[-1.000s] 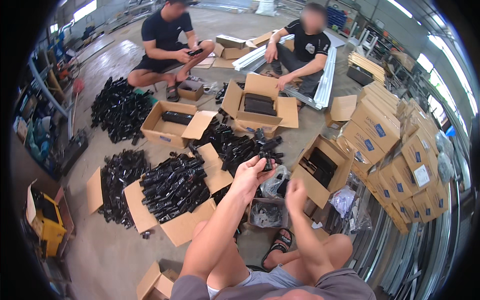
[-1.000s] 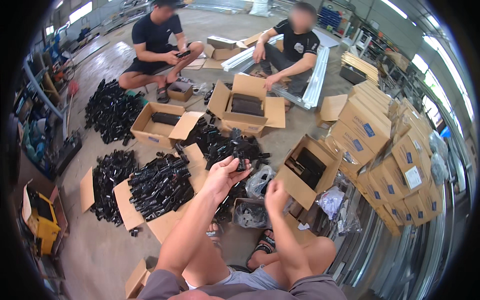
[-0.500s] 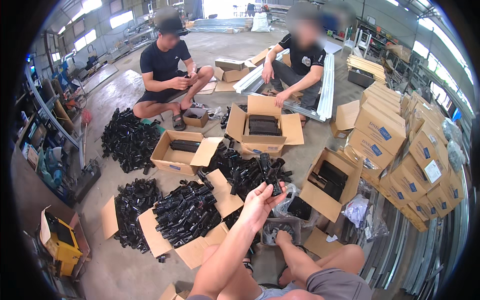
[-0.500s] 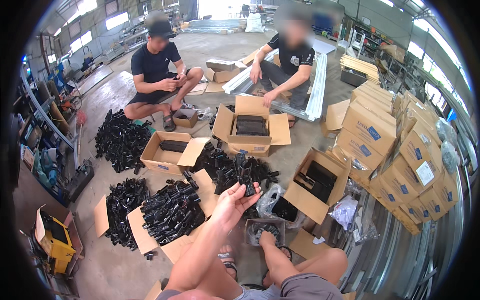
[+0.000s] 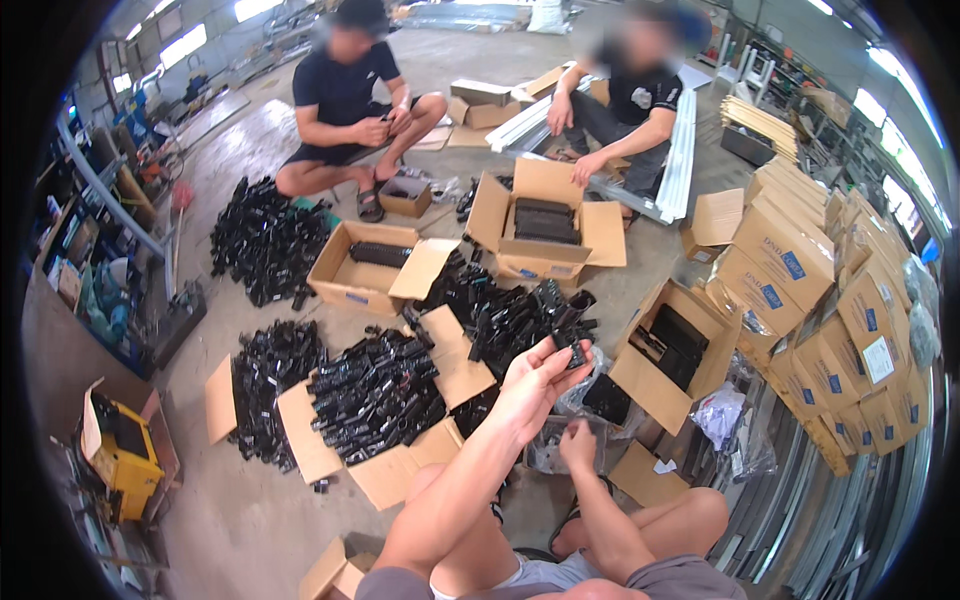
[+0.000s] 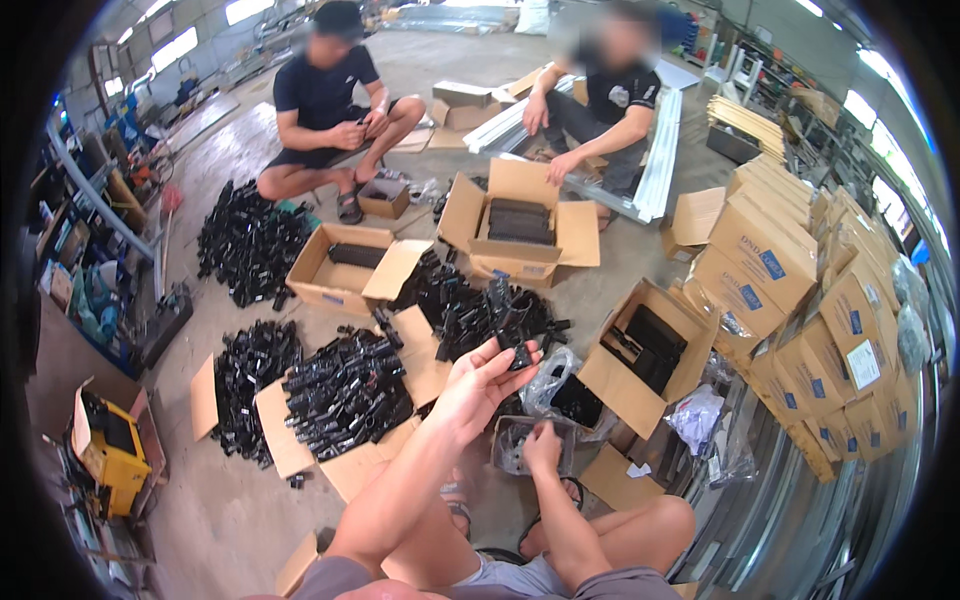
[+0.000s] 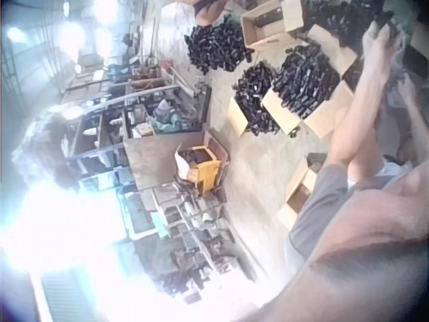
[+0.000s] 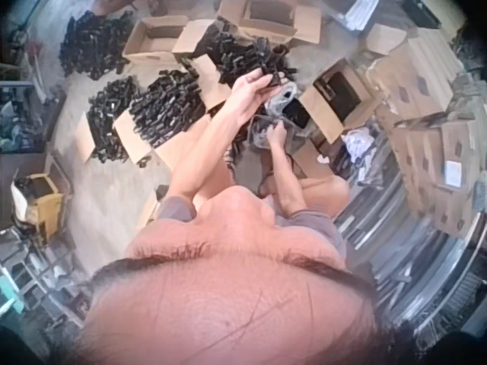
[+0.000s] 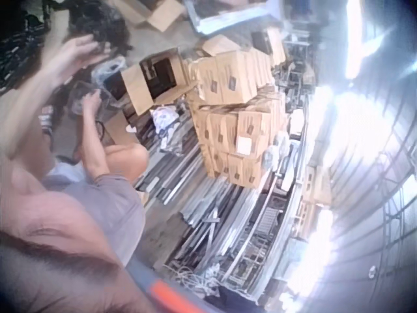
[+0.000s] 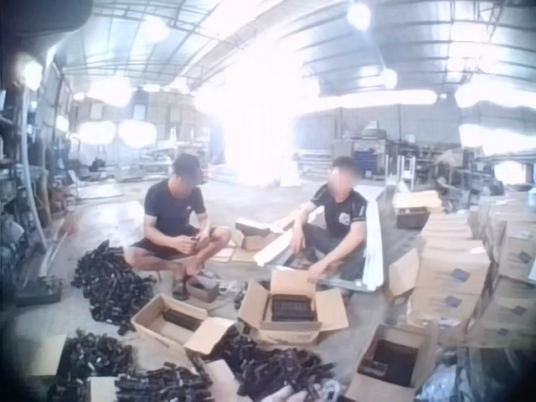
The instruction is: The person inserts small metal pins into black plastic components by hand.
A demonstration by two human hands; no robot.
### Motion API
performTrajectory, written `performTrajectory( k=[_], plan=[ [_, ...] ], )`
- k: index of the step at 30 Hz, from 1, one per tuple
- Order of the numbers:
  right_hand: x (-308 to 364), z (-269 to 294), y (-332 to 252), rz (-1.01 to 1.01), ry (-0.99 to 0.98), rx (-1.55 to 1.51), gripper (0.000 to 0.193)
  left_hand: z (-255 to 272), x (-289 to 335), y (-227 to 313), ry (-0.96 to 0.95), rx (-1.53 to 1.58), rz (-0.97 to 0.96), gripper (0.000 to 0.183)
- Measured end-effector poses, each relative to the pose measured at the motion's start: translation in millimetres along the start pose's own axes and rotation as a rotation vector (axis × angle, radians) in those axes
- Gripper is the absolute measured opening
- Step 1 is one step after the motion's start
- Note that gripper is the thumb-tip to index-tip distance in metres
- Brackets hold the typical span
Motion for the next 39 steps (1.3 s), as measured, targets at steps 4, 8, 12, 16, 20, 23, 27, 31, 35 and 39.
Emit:
performTrajectory(
  k=[4, 8, 12, 16, 20, 23, 27, 31, 35, 39],
  plan=[
    [-14, 75, -79, 0.198, 0.08, -0.468, 0.021, -8, -2, -6, -0.057, -0.02, -0.041, 0.025],
    [30, 176, -200, 0.346, -0.003, -0.907, 0.02, -20, 0, -3, -0.08, -0.088, -0.139, 0.028],
    [45, 202, -242, 0.525, -0.026, -0.819, 0.015, -26, -1, -3, -0.08, -0.112, -0.23, 0.031],
    [38, 210, -245, 0.558, 0.084, -0.685, 0.016, -33, -2, -8, -0.019, -0.132, -0.273, 0.031],
    [39, 206, -256, 0.633, 0.191, -0.538, 0.013, -29, -3, -14, -0.012, -0.255, -0.342, 0.031],
    [41, 203, -261, 0.665, 0.243, -0.431, 0.013, -28, -5, -16, 0.009, -0.286, -0.381, 0.032],
    [46, 202, -267, 0.66, 0.242, -0.433, 0.013, -27, -5, -13, 0.031, -0.295, -0.406, 0.033],
    [46, 202, -271, 0.683, 0.294, -0.353, 0.016, -28, -7, -13, 0.033, -0.293, -0.491, 0.033],
    [49, 195, -277, 0.738, 0.32, -0.308, 0.016, -18, -9, -12, 0.033, -0.342, -0.511, 0.028],
    [44, 191, -271, 0.714, 0.337, -0.453, 0.012, -19, -11, -21, 0.034, -0.292, -0.496, 0.03]
  ],
)
Point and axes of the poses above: each hand's wrist, its own x-axis away from the middle knuckle, its own z-axis out of the back of the hand, y = z × x, the point moved 3 cm from there along -x, towards the middle knuckle, and after that the axes turned 6 degrees about -z, right-handed, at the moved point
